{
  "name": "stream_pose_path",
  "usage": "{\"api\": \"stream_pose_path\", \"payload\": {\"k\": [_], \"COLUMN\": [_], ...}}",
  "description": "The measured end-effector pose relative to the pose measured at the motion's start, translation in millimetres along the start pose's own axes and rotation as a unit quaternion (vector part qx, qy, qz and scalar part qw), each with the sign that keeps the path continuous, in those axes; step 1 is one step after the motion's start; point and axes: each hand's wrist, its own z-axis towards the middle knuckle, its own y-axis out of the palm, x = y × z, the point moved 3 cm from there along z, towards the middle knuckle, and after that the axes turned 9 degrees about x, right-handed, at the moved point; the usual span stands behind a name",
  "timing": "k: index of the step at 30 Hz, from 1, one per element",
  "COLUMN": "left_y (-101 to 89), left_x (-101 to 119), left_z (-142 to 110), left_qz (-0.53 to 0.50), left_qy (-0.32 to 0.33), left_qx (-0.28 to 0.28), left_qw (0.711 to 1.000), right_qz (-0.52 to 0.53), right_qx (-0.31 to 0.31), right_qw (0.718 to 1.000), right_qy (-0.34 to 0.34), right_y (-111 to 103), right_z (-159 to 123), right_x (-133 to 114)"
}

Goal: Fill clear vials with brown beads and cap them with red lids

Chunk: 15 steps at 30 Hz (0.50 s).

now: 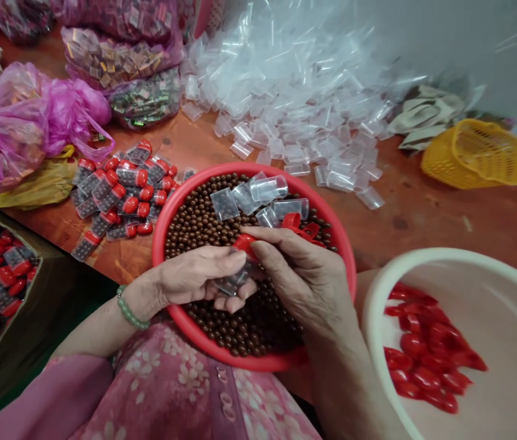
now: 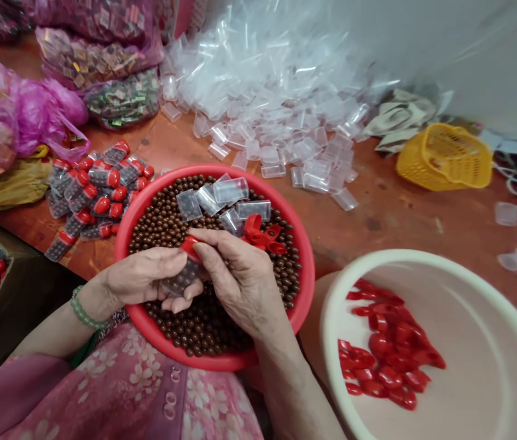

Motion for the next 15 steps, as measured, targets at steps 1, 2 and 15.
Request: {"api": "stream_pose_path", "payload": {"k": [1, 2, 15], "left_y": [-0.2, -0.2, -7.3], "left_x": [0.1, 0.1, -10.3], "left_z": [0.4, 0.9, 6.3], "left_qz": [-0.018, -0.031, -0.06], "left_qy": [-0.001, -0.002, 0.005], "left_qx": [0.002, 0.003, 0.111], "left_qw": [1.0, 1.0, 0.992], "right_qz": [0.008, 0.013, -0.205], "right_qx": [-0.006, -0.008, -0.066], "right_qw": [1.0, 1.0, 0.958], "right_qy": [0.005, 0.0, -0.19], "right_y": [-0.1, -0.3, 10.3], "right_z": [1.0, 1.7, -11.6], "right_x": [0.2, -0.3, -15.4]}}
